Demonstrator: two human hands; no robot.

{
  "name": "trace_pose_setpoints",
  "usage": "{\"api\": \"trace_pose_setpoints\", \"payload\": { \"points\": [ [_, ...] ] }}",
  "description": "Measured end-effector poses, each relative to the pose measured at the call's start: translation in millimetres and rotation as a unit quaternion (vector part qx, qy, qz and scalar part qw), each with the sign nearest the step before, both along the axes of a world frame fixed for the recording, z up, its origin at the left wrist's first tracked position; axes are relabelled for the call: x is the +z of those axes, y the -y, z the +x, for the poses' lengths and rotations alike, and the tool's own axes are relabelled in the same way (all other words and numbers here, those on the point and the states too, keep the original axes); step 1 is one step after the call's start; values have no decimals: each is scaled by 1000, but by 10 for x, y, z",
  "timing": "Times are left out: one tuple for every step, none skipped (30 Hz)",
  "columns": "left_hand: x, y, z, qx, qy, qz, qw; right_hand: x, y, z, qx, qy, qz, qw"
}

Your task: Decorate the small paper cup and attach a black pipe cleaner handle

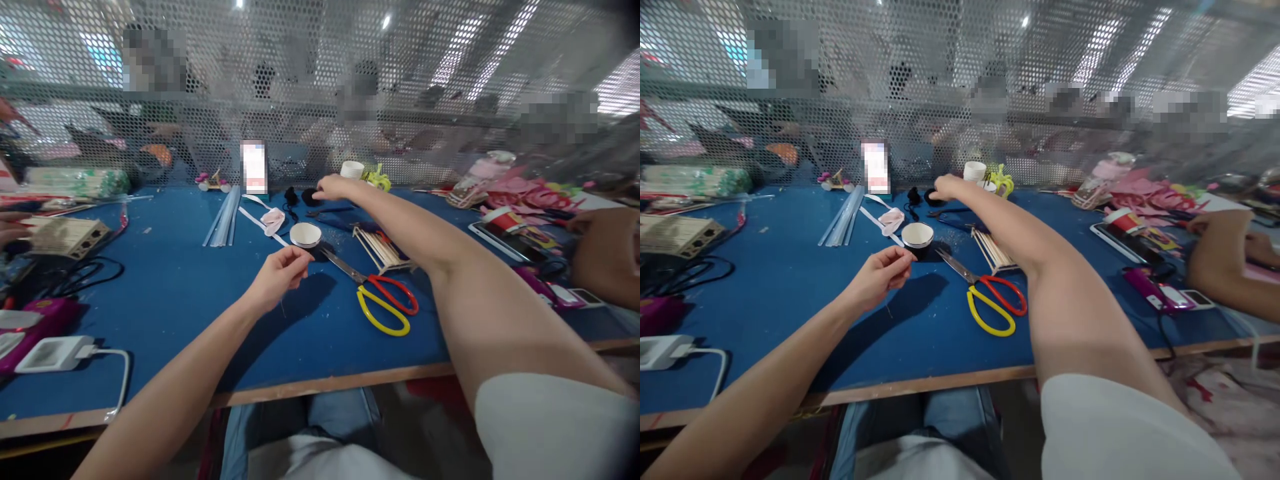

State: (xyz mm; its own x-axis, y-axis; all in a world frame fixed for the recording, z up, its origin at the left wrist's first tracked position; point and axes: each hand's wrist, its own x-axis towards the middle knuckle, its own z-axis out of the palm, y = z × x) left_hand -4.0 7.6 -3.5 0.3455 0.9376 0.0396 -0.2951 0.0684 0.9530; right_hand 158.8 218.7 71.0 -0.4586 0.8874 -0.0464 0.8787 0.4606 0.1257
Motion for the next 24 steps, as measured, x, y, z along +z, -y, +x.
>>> {"api": "trace_pose_setpoints", "payload": {
  "points": [
    [15,-4,-9,9,18,-1,1000,81,166,3,-4,-19,28,999],
    [37,-7,-18,22,41,-4,999,151,376,7,11,-78,79,994],
    [65,-6,-27,39,68,-3,997,204,623,10,29,-140,115,983],
    [99,-2,-35,55,101,-6,993,233,896,13,50,-201,124,970],
    [138,7,-39,66,135,-21,988,232,1179,15,71,-256,113,958],
    [180,20,-40,73,163,-35,983,200,1454,16,91,-300,90,945],
    [222,37,-35,80,188,-41,978,137,1705,14,108,-329,54,937],
    [260,57,-25,87,205,-45,974,48,1918,9,119,-350,20,929],
    [289,78,-7,93,215,-46,971,-60,2084,0,129,-366,-21,922],
    [307,98,15,100,223,-43,969,-177,2204,-13,127,-385,-54,913],
    [312,116,41,105,227,-37,968,-293,2279,-29,119,-411,-79,900],
    [303,129,68,111,227,-32,967,-400,2319,-47,114,-433,-112,887],
    [282,136,94,115,226,-28,967,-489,2335,-65,114,-460,-140,870],
    [253,139,117,119,221,-27,968,-559,2336,-80,114,-476,-161,857],
    [218,136,134,123,214,-27,969,-608,2332,-91,114,-489,-181,846],
    [184,130,145,127,207,-28,970,-641,2328,-98,111,-501,-200,834],
    [153,123,151,131,200,-28,971,-660,2328,-101,106,-513,-218,824],
    [127,117,154,134,194,-27,971,-671,2333,-100,100,-525,-233,813],
    [109,112,154,137,188,-25,972,-677,2341,-99,94,-538,-245,801],
    [96,111,154,139,181,-22,973,-681,2351,-98,88,-552,-254,790],
    [89,113,155,140,171,-20,975,-686,2361,-98,82,-564,-261,779],
    [85,117,156,140,161,-20,977,-691,2369,-99,76,-573,-268,771],
    [83,121,158,139,150,-20,979,-697,2374,-101,70,-579,-277,764],
    [81,124,159,137,143,-20,980,-703,2376,-103,64,-582,-287,758]
  ]
}}
